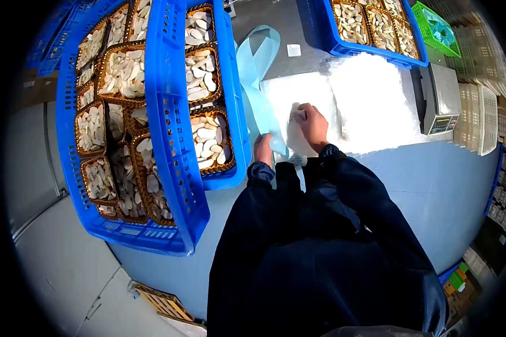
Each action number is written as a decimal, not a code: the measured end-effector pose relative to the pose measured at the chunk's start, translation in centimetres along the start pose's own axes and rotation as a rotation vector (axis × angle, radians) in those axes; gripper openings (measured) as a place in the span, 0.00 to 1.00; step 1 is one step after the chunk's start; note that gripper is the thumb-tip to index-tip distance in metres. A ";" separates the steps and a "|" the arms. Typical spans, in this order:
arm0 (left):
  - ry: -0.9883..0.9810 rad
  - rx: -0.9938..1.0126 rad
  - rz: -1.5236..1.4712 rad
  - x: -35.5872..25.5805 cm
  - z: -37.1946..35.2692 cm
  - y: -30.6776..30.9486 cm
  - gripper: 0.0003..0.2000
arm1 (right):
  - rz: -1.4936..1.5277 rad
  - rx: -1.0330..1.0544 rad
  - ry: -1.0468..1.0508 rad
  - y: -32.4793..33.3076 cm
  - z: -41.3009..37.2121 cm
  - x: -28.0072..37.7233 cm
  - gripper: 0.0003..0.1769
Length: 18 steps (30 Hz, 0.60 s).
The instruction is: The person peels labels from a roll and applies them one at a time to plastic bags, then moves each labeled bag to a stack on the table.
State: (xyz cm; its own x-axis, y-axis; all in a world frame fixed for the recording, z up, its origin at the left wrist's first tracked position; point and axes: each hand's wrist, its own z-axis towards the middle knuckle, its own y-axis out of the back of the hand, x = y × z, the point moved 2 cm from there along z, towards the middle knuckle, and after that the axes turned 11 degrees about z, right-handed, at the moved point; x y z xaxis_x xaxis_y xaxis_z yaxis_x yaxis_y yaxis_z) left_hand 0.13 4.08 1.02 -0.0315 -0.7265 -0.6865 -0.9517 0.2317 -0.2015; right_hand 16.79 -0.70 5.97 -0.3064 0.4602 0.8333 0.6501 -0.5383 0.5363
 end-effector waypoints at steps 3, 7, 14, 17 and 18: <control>-0.022 0.006 -0.019 1.3 1.2 0.5 0.11 | -0.158 -0.038 0.034 -0.6 -0.5 0.4 0.15; -0.055 -0.012 -0.014 1.9 1.4 0.3 0.10 | -0.151 -0.058 0.028 -0.5 -0.4 0.3 0.23; -0.103 -0.012 0.021 1.0 0.7 -0.1 0.07 | -0.232 -0.147 0.042 1.0 0.0 1.5 0.27; -0.067 -0.047 -0.018 1.5 1.1 0.0 0.08 | 0.318 -0.110 -0.184 1.6 0.3 -0.7 0.21; -0.075 -0.004 0.050 1.5 1.5 0.3 0.09 | 0.856 0.072 -0.322 -0.5 -0.4 -1.3 0.18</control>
State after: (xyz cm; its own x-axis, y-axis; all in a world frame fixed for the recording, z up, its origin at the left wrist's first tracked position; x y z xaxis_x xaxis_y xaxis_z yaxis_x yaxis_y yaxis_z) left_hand 0.22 3.99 -1.14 -0.0566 -0.6634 -0.7462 -0.9508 0.2638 -0.1624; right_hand 16.63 -1.32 4.66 0.5017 0.1049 0.8587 0.6110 -0.7456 -0.2659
